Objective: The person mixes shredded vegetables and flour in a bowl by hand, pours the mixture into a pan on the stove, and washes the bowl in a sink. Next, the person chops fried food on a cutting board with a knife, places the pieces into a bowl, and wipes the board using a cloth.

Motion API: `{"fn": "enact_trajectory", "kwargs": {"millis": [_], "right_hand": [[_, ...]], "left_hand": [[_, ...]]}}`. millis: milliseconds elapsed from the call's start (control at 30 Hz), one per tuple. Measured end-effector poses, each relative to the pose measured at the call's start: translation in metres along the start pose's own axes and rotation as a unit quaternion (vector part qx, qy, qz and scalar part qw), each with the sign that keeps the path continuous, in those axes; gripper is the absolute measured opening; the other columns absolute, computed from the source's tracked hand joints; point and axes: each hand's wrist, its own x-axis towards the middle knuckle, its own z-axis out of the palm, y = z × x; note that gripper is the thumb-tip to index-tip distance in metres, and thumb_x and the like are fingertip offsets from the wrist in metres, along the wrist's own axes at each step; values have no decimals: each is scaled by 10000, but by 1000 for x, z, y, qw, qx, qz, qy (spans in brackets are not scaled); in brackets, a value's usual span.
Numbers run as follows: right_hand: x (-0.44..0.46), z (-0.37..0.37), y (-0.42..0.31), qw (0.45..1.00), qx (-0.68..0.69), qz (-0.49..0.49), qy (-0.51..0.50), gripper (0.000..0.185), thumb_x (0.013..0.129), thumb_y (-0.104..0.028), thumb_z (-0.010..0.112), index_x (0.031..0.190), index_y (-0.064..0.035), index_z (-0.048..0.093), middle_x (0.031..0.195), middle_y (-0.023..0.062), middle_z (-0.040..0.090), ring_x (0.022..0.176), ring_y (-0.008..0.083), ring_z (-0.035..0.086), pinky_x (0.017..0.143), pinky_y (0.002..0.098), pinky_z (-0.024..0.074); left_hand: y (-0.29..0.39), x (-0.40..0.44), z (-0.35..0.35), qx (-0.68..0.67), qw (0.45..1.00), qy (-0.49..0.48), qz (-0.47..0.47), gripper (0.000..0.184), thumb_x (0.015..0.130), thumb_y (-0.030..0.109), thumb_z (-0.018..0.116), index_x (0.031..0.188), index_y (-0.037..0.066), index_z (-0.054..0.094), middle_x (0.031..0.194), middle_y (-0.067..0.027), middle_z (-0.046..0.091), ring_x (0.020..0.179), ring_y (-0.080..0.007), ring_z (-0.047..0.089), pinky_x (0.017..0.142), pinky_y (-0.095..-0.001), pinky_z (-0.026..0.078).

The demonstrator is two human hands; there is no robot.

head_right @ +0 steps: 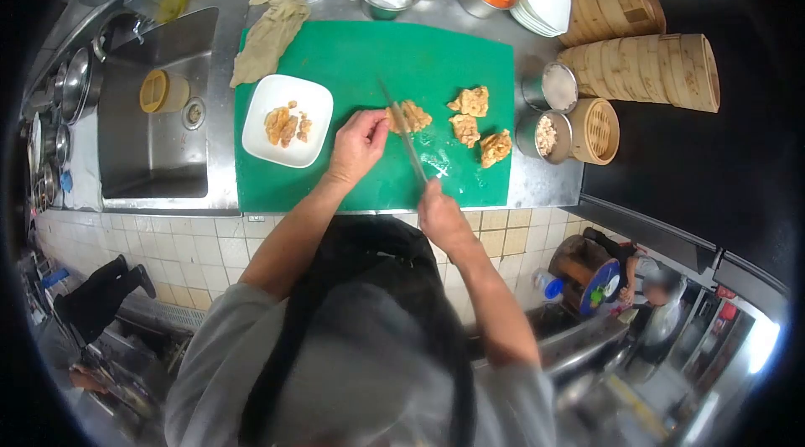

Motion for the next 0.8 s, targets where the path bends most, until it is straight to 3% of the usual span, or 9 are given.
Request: {"fn": "enact_trajectory", "kwargs": {"millis": [200, 300, 367, 400, 533, 633, 700, 733, 800], "right_hand": [[52, 0, -13, 1000, -9, 12, -14, 188, 985, -106, 518, 1062, 13, 394, 818, 347, 629, 807, 546, 624, 703, 608, 488], [27, -17, -11, 999, -26, 18, 17, 186, 981, -101, 531, 1062, 20, 415, 800, 340, 641, 806, 540, 640, 691, 599, 507], [-6, -17, 5, 997, 11, 26, 74, 182, 990, -112, 535, 1063, 18, 430, 798, 333, 640, 791, 536, 637, 673, 589, 498], [-24, -13, 15, 991, 51, 30, 123, 180, 999, -122, 540, 1065, 15, 444, 797, 325, 640, 775, 531, 635, 656, 580, 489], [-84, 2, 65, 975, 137, 131, 118, 161, 1010, -129, 535, 1067, 7, 469, 790, 305, 636, 733, 519, 626, 619, 547, 472], [-122, 13, 91, 966, 142, 161, 145, 140, 1009, -118, 534, 1057, 3, 482, 734, 266, 616, 648, 463, 612, 593, 508, 470], [-136, 20, 103, 948, 182, 182, 189, 135, 1019, -124, 531, 1046, 0, 485, 690, 203, 595, 600, 345, 609, 570, 453, 471], [-142, 26, 109, 947, 208, 145, 200, 131, 1074, -175, 469, 1051, -47, 454, 652, 8, 483, 451, 99, 486, 399, 292, 419], [-148, 35, 122, 934, 250, 159, 201, 139, 1064, -163, 493, 1048, -28, 467, 666, 20, 508, 495, 99, 478, 435, 295, 414]], "left_hand": [[1, -3, -3, 18, 1000, -4, 0, 146, 924, 156, 685, 1041, 69, 679, 950, -159, 691, 809, -366, 692, 696, -444, 571], [5, -1, -3, 27, 998, -49, 3, 283, 925, 207, 696, 1171, 72, 654, 1099, -177, 664, 946, -373, 676, 774, -458, 565], [19, -5, -4, 125, 987, -15, 100, 483, 900, 249, 741, 1316, 57, 588, 1247, -182, 593, 1047, -347, 636, 861, -428, 542], [14, -4, -2, 183, 974, -51, 127, 679, 862, 388, 763, 1404, 63, 512, 1355, -189, 514, 1179, -379, 547, 978, -462, 472], [30, 15, 15, 261, 947, -89, 165, 780, 822, 577, 728, 1399, 94, 524, 1373, -183, 493, 1192, -368, 514, 992, -478, 423], [29, 25, 29, 302, 918, -133, 218, 653, 828, 567, 717, 1273, 104, 602, 1260, -143, 546, 1153, -339, 526, 961, -475, 431], [24, 32, 38, 329, 905, -154, 221, 559, 836, 549, 709, 1174, 111, 628, 1177, -116, 566, 1124, -319, 539, 942, -471, 442], [22, 33, 39, 350, 892, -178, 225, 475, 845, 531, 701, 1075, 119, 655, 1095, -88, 587, 1096, -299, 551, 924, -466, 454], [20, 40, 41, 360, 890, -180, 217, 416, 852, 507, 694, 1007, 123, 655, 1036, -71, 593, 1059, -285, 567, 896, -465, 473]]}}
